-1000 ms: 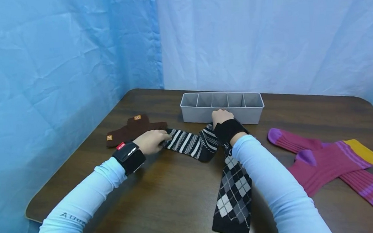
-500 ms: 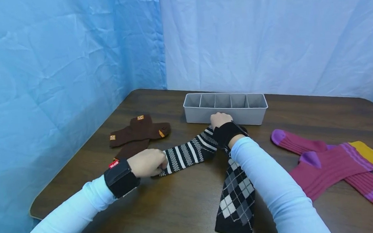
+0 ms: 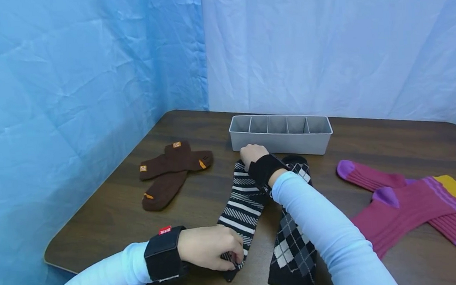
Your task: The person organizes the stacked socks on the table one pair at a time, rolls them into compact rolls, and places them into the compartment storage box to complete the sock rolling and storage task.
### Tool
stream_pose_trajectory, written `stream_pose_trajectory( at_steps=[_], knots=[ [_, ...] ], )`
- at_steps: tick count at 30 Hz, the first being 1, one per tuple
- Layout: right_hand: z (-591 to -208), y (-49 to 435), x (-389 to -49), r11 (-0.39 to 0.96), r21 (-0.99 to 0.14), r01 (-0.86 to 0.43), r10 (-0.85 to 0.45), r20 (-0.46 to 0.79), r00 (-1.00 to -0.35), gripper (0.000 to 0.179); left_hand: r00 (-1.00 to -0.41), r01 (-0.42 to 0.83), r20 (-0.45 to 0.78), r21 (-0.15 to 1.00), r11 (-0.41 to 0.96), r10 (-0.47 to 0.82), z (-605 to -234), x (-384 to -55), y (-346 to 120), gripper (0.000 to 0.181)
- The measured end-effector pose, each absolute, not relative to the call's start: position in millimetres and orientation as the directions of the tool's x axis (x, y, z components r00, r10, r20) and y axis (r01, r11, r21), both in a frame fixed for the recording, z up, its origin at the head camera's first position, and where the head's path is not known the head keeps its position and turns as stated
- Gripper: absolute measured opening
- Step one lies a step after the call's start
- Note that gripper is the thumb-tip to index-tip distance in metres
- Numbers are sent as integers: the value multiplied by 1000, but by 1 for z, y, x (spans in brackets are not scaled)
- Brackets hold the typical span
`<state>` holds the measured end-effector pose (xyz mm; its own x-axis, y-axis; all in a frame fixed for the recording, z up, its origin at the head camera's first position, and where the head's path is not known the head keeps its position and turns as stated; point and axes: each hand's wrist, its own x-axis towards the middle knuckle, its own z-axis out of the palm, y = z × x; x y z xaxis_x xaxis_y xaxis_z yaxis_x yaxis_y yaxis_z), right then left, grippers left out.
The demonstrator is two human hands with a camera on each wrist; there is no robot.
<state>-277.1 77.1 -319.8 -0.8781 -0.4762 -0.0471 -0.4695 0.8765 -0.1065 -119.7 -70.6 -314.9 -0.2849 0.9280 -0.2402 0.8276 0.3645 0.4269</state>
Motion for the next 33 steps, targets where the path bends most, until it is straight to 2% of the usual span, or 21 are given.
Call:
stream_pose_trajectory(
  at_steps=[3,8,10,15,21,28,33],
  knots=[
    [-317,78,-278,864,-141,-484,-495,-54,-867,13,-276,841,-248,405,358,929,-310,-115,-70,25],
    [-312,80,-278,866,-186,-465,-478,-31,-878,18,-396,873,-245,200,446,885,-304,-109,-79,34],
    [-312,80,-277,865,-183,-467,-482,-47,-875,18,-421,877,-253,130,462,871,-305,-107,-80,35],
    [-317,76,-275,859,-126,-496,-505,-60,-861,13,-414,894,-240,73,441,878,-314,-102,-74,30],
    [-321,71,-277,851,-42,-524,-525,-17,-851,2,-409,904,-157,60,422,899,-321,-102,-68,17],
    [-320,74,-278,831,28,-555,-555,-21,-832,6,-413,886,-232,120,447,881,-314,-105,-65,27],
    [-295,92,-279,806,72,-587,-591,49,-805,16,-417,903,-88,72,424,905,-295,-102,-56,29]
  ],
)
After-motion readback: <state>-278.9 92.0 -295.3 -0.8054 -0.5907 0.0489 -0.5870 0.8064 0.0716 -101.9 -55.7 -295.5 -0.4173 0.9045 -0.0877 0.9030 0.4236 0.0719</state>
